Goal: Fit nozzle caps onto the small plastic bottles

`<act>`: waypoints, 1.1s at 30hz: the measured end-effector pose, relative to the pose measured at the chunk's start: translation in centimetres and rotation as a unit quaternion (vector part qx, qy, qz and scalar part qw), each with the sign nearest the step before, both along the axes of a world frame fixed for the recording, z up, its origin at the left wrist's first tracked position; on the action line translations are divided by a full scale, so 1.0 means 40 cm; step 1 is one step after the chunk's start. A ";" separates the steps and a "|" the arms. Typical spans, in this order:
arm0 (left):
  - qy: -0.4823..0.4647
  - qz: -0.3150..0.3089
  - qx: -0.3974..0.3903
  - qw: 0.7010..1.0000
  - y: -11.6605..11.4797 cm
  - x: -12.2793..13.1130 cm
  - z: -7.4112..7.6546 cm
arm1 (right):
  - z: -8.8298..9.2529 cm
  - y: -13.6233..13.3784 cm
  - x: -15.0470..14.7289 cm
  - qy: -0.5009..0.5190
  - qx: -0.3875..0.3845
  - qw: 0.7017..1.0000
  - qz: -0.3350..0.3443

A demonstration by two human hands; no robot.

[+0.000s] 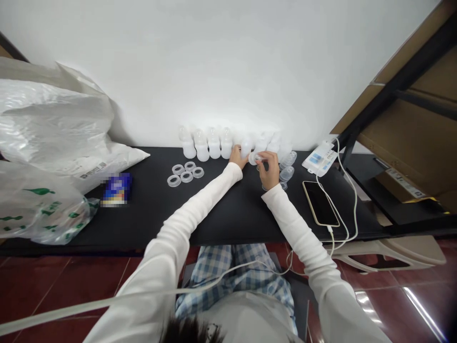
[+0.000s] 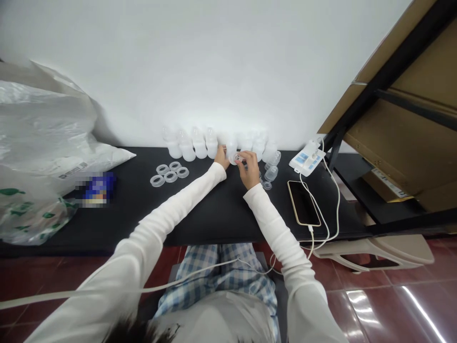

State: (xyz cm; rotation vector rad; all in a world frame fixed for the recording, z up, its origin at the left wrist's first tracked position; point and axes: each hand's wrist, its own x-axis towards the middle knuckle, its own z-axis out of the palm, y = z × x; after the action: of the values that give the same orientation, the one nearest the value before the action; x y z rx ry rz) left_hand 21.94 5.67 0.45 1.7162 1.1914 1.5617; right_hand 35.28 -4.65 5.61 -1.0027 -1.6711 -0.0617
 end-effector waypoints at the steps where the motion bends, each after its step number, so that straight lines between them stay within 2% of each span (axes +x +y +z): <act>1: 0.014 0.011 -0.007 1.000 -0.032 -0.024 -0.008 | 0.002 -0.002 -0.002 0.019 -0.012 1.000 -0.002; 4: 0.129 -0.005 0.044 0.991 -0.135 -0.117 -0.020 | 0.003 -0.001 -0.007 0.085 -0.051 0.995 0.014; 6: 0.171 -0.032 0.086 0.981 -0.188 -0.180 -0.017 | -0.001 0.003 -0.011 0.123 -0.096 0.986 0.061; 9: 0.179 -0.067 0.098 0.977 -0.227 -0.245 0.000 | -0.009 0.008 -0.016 0.146 -0.192 0.957 0.161; 11: 0.133 -0.088 0.078 0.984 -0.232 -0.259 0.012 | -0.011 0.009 -0.020 0.161 -0.232 0.938 0.204; 14: -0.015 -0.118 -0.021 0.993 -0.234 -0.249 0.027 | -0.006 0.004 -0.021 0.196 -0.246 0.922 0.227; 16: -0.109 -0.141 -0.123 0.976 -0.236 -0.237 0.039 | 0.000 -0.003 -0.020 0.203 -0.255 0.913 0.245; 18: -0.160 -0.172 -0.241 0.942 -0.238 -0.228 0.054 | 0.007 -0.010 -0.018 0.197 -0.268 0.903 0.273; 21: -0.185 -0.208 -0.401 0.873 -0.236 -0.227 0.078 | 0.015 -0.019 -0.017 0.185 -0.281 0.886 0.320; 23: -0.192 -0.214 -0.454 0.844 -0.234 -0.230 0.086 | 0.019 -0.022 -0.017 0.178 -0.284 0.881 0.335; 24: -0.193 -0.213 -0.460 0.840 -0.233 -0.230 0.086 | 0.020 -0.021 -0.016 0.174 -0.287 0.882 0.331; 25: -0.193 -0.210 -0.451 0.846 -0.234 -0.230 0.083 | 0.021 -0.020 -0.015 0.170 -0.290 0.887 0.317; 27: -0.181 -0.197 -0.391 0.881 -0.241 -0.226 0.072 | 0.021 -0.016 -0.012 0.159 -0.299 0.905 0.256; 30: -0.129 -0.150 -0.209 0.958 -0.258 -0.218 0.058 | 0.019 -0.011 -0.006 0.091 -0.308 0.940 0.113; 33: -0.093 -0.105 -0.061 0.988 -0.270 -0.216 0.059 | 0.017 -0.014 -0.006 -0.023 -0.317 0.948 0.019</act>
State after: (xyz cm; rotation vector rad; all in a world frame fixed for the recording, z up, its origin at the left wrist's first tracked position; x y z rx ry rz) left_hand 13.30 -5.11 2.80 1.5266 0.9596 1.4560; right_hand 35.05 -5.22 6.28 -1.4468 -1.7919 0.5127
